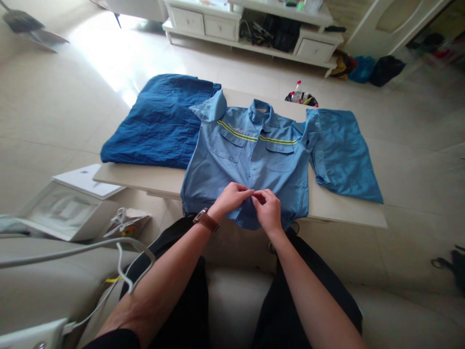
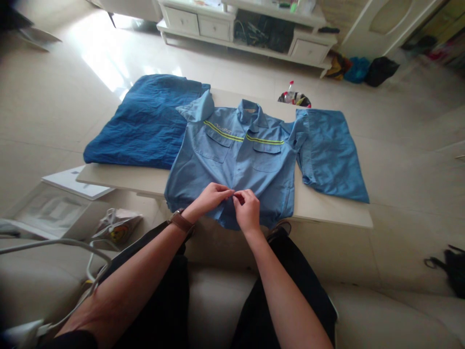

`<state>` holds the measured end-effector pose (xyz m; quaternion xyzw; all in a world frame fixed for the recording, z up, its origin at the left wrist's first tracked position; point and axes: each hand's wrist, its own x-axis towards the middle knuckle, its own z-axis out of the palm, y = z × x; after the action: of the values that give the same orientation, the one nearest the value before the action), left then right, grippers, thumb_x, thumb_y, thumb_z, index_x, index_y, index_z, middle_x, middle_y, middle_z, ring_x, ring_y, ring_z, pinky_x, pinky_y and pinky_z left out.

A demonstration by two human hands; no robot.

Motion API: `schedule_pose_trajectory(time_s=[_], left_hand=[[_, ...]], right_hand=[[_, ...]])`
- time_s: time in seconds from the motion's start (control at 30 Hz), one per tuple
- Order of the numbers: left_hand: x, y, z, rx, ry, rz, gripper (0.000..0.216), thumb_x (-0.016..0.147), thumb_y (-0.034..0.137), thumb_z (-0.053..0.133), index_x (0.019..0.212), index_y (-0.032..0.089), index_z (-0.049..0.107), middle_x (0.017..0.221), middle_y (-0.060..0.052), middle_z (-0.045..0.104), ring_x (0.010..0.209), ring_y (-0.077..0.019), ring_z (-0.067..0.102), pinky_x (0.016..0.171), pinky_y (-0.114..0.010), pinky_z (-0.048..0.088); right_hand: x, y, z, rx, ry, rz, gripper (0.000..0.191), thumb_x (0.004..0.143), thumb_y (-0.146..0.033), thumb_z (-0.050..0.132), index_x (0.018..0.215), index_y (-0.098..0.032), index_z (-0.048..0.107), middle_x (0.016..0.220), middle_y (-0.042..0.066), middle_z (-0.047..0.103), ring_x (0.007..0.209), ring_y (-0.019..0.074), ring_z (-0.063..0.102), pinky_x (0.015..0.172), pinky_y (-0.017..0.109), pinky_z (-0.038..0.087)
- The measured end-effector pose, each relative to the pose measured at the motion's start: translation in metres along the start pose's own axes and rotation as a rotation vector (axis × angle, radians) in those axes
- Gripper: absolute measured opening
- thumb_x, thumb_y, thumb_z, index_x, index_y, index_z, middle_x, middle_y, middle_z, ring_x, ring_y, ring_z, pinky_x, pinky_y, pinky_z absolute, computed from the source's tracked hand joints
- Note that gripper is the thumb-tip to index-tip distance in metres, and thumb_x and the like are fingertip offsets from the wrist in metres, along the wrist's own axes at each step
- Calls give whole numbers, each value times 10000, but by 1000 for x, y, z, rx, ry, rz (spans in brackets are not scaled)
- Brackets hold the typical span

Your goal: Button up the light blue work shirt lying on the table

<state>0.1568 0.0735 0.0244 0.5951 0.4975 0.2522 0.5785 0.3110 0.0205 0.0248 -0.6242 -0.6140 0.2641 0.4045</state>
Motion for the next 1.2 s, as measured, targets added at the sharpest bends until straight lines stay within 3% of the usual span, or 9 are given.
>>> schedule_pose_trajectory(time_s=[0.13, 0.33, 0.57, 0.77, 0.93, 1.2], left_hand=[[4, -7, 4, -94, 28, 23, 245, 717, 359, 719, 679, 119, 684, 599, 27, 545, 575, -89, 416, 541, -230, 282], [8, -9, 8, -337, 100, -95, 265, 627, 262, 845, 806, 108, 725, 658, 15, 631, 600, -95, 509, 577, -226, 353], [6, -4, 9, -507, 54, -111, 264, 601, 193, 864, 788, 112, 698, 675, 14, 664, 607, -90, 553, 599, -220, 391], [7, -4, 10, -534, 51, -65, 211, 626, 120, 791, 810, 111, 688, 713, 3, 690, 640, -92, 590, 627, -211, 413], [6, 0, 12, -551, 135, -44, 270, 619, 48, 759, 826, 145, 614, 679, 31, 658, 630, -89, 598, 609, -194, 419], [8, 0, 13, -499, 134, -22, 204, 631, 110, 807, 801, 124, 694, 722, -2, 703, 669, -105, 626, 657, -223, 467]], right_hand=[[0, 0, 1, 4, 34, -21, 82, 873, -210, 619, 838, -206, 693, 844, 43, 663, 763, 198, 657, 724, 323, 550], [2, -2, 0, -28, 82, 12, 37, 840, -222, 668, 862, -194, 679, 856, 48, 660, 767, 206, 651, 739, 341, 553], [2, -1, -1, 18, 92, 49, 82, 835, -256, 674, 886, -196, 696, 902, 69, 715, 781, 213, 669, 744, 344, 565], [2, 0, -2, 35, 58, 85, 163, 841, -273, 665, 969, -196, 732, 921, 77, 771, 806, 234, 707, 810, 377, 568], [3, -1, -3, 17, 55, 61, 184, 858, -269, 627, 984, -199, 742, 933, 83, 780, 813, 239, 713, 817, 377, 558], [3, -3, -5, 14, 92, 53, 169, 856, -271, 630, 949, -198, 751, 878, 73, 777, 747, 223, 693, 766, 351, 543]])
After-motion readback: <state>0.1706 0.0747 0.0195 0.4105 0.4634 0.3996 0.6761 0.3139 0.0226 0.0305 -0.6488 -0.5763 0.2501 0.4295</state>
